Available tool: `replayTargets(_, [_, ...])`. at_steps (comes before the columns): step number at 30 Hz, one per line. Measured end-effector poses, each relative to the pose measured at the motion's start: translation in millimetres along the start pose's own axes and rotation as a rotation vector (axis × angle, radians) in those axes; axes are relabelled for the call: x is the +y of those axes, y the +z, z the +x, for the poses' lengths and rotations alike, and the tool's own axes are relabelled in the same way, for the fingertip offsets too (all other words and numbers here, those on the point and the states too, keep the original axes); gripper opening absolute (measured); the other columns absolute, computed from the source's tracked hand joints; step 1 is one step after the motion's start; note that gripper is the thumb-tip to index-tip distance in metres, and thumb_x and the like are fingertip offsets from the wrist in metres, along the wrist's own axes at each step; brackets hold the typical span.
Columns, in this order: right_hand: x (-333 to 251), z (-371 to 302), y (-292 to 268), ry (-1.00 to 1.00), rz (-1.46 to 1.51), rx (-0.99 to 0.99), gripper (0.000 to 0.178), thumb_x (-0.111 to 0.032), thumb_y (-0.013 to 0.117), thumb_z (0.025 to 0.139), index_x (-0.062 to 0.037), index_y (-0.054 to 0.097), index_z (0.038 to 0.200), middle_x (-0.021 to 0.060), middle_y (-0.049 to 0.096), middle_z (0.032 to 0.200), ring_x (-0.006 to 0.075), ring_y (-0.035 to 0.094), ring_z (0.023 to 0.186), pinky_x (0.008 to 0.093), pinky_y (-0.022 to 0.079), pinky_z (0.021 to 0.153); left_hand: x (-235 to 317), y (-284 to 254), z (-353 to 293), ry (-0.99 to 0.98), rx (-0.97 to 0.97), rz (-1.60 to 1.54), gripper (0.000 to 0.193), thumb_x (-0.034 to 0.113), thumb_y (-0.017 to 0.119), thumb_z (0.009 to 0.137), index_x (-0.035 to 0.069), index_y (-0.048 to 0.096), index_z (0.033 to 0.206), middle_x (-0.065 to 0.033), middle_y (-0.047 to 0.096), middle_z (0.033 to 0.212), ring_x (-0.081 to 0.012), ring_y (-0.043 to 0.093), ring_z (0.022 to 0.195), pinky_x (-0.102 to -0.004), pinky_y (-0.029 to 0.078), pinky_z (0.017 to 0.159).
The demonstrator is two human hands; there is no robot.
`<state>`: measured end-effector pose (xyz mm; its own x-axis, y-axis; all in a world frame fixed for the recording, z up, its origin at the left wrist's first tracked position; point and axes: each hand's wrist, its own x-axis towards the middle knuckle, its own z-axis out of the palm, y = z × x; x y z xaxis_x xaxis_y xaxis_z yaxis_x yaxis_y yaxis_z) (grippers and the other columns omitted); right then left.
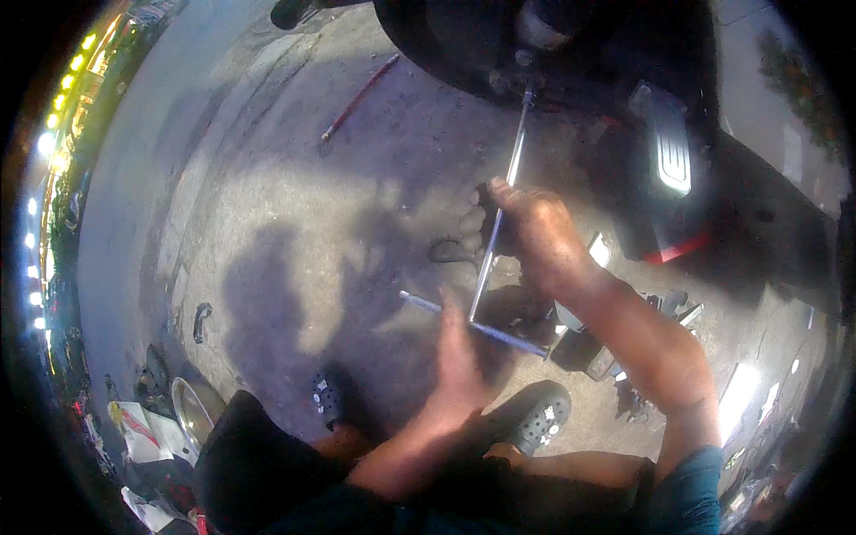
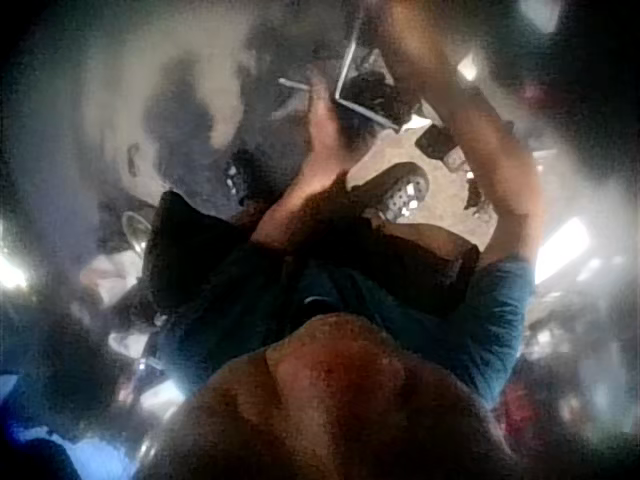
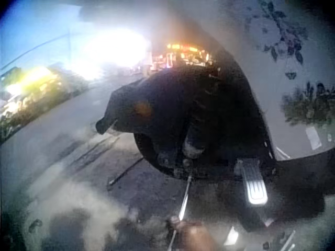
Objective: Using tools to remove parts and repair a motorcycle outdoors at night.
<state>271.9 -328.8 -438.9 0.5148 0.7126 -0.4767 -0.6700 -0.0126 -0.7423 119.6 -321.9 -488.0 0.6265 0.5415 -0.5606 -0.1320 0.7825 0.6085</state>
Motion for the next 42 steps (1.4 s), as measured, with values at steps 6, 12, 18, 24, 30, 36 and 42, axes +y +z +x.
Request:
replayTargets(6, [1,2,0,0.0,-0.022,0.083,0.03,-0.022,0.045,0.091,0.0068,0.052,0.09,0.0174,0.057,0.075,0.0266,0.059,0.061,0.0396,0.053,0.059,14,-48,7,1.2,0.202,1.363,0.082,0.015,0.075,0.062,-0.004,0.029,0.128,-0.0187,0.034,0.127,-0.0373,0.033,0.116,-0.0439,0.026,0.1])
replayTargets(12, [0,-1,6,0.035,0.043,0.084,0.03,-0.028,0.045,0.091,0.0009,0.052,0.093,0.0112,0.057,0.074,0.021,0.057,0.066,0.0345,0.046,0.064,13,-38,12,1.201,-0.03,1.404,0.056,0.026,0.073,0.066,0.002,0.05,0.111,-0.0135,0.042,0.118,-0.0314,0.038,0.112,-0.0426,0.031,0.094])
replayTargets(18, [-2,2,13,0.044,0.03,0.196,0.027,-0.02,0.05,0.089,0.0062,0.055,0.087,0.0165,0.058,0.075,0.0256,0.059,0.063,0.0376,0.049,0.056,11,-21,7,0.275,-0.075,0.548,0.046,0.048,0.054,0.083,0.003,0.058,0.093,-0.0112,0.056,0.086,-0.0286,0.055,0.084,-0.0431,0.044,0.071])
replayTargets(24, [-14,-10,10,0.112,-0.122,0.047,0.032,-0.025,0.049,0.089,0.0041,0.057,0.1,0.0129,0.06,0.083,0.0217,0.06,0.073,0.0342,0.046,0.074,-6,-27,-12,0.148,-0.271,0.128,0.049,0.043,0.047,0.088,-0.004,0.055,0.098,-0.0199,0.06,0.094,-0.0284,0.058,0.085,-0.0422,0.047,0.073])
replayTargets(30, [-4,5,10,0.018,0.033,0.104,0.02,-0.015,0.053,0.085,0.0045,0.054,0.081,0.0159,0.059,0.067,0.0182,0.053,0.047,0.0316,0.036,0.038,-8,-22,-2,1.42,-0.143,1.05,0.038,0.017,0.043,0.087,-0.008,0.047,0.115,-0.0185,0.056,0.105,-0.031,0.054,0.093,-0.0418,0.044,0.081])
replayTargets(36, [6,6,12,-0.017,0.025,0.175,0.023,-0.02,0.062,0.082,0.0024,0.059,0.086,0.0111,0.058,0.074,0.0191,0.057,0.065,0.0335,0.048,0.06,27,3,-23,0.815,0.194,0.805,0.041,0.003,0.05,0.084,-0.008,0.039,0.123,-0.0197,0.052,0.112,-0.0242,0.052,0.091,-0.0345,0.045,0.077])
replayTargets(42, [12,12,18,-0.047,0.036,0.161,0.017,-0.016,0.061,0.083,-0.0001,0.055,0.082,0.0094,0.057,0.066,0.019,0.057,0.056,0.035,0.044,0.043,24,-35,6,1.183,-0.113,1.26,0.061,0.004,0.059,0.071,-0.003,0.036,0.127,-0.0141,0.045,0.125,-0.0255,0.043,0.115,-0.0356,0.033,0.096])
